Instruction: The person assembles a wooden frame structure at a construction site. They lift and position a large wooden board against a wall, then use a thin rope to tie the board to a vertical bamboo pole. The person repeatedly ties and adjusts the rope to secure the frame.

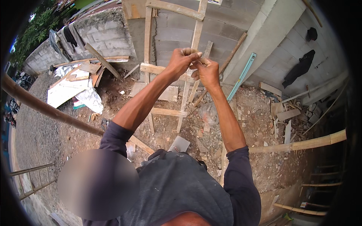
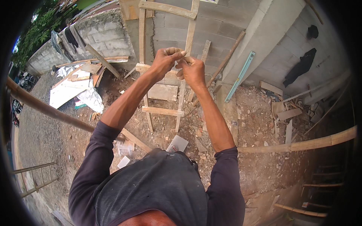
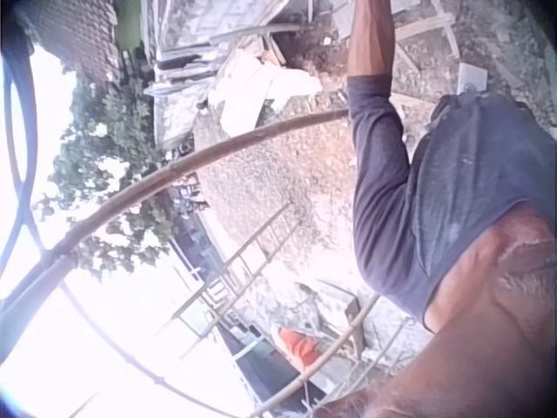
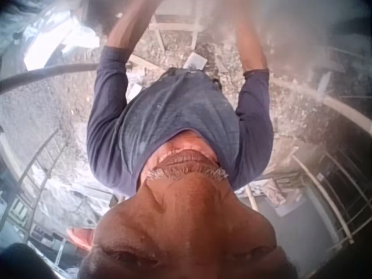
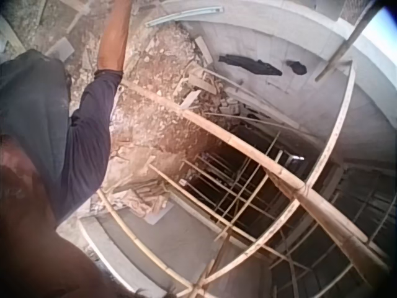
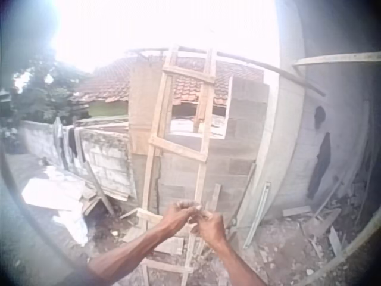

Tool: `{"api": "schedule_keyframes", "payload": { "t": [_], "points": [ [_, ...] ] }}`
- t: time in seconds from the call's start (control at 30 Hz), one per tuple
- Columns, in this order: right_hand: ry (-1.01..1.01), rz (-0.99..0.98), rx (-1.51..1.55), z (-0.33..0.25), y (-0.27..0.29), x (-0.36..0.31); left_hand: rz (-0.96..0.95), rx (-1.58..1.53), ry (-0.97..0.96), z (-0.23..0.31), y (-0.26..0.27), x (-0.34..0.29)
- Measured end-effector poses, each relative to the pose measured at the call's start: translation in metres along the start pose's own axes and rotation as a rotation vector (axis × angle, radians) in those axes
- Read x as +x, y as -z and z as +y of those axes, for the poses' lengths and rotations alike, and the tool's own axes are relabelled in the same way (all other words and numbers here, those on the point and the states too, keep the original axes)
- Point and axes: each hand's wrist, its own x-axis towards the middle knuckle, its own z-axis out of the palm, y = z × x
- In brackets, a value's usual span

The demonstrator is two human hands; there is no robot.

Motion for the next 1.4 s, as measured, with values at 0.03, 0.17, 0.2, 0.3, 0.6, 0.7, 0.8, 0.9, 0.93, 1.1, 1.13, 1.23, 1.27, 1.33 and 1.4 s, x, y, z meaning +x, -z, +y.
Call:
{"api": "schedule_keyframes", "payload": {
  "t": [0.03,0.17,0.2,0.3,0.6,0.7,0.8,0.9,0.93,1.1,1.13,1.23,1.27,1.33,1.4],
  "points": [
    [-0.007,-0.001,-0.021,-0.001,0.001,-0.001,-0.005,0.009,-0.024,0.001,-0.001,-0.002],
    [0.084,-0.023,-0.286,-0.009,-0.002,-0.007,0.071,0.042,-0.032,0.001,-0.004,-0.005],
    [0.105,-0.009,-0.307,-0.007,-0.004,-0.009,0.082,0.054,-0.062,-0.001,-0.005,-0.005],
    [0.053,-0.007,-0.06,0.0,-0.003,-0.008,0.079,0.111,-0.117,-0.003,-0.009,-0.004],
    [0.018,-0.025,0.185,0.003,0.006,-0.004,-0.043,0.243,-0.21,0.002,-0.002,0.008],
    [-0.044,-0.049,0.454,0.003,0.006,-0.003,-0.076,0.093,-0.056,0.01,-0.006,0.008],
    [-0.051,-0.079,0.565,0.008,0.005,0.002,-0.172,0.01,-0.016,0.006,-0.001,0.016],
    [-0.035,-0.093,0.391,0.01,0.012,0.005,-0.192,0.171,-0.021,0.003,0.004,0.015],
    [-0.021,-0.088,0.333,0.015,0.013,0.004,-0.196,0.166,-0.001,0.002,0.004,0.015],
    [0.26,0.114,-0.009,0.02,0.012,-0.001,-0.258,0.02,0.107,0.011,0.004,0.007],
    [0.255,0.109,-0.045,0.021,0.015,0.0,-0.271,0.003,0.101,0.013,0.004,0.009],
    [0.18,0.065,0.02,0.014,0.01,-0.005,-0.264,-0.057,0.121,0.009,0.007,0.004],
    [0.137,0.048,0.143,0.01,0.006,-0.005,-0.251,-0.083,0.128,0.008,0.004,0.003],
    [0.076,-0.009,0.303,0.016,0.009,-0.004,-0.238,-0.155,0.143,0.004,-0.001,0.003],
    [0.077,-0.037,0.296,0.017,0.013,-0.002,-0.234,-0.245,0.159,-0.004,-0.002,0.003]
  ]
}}
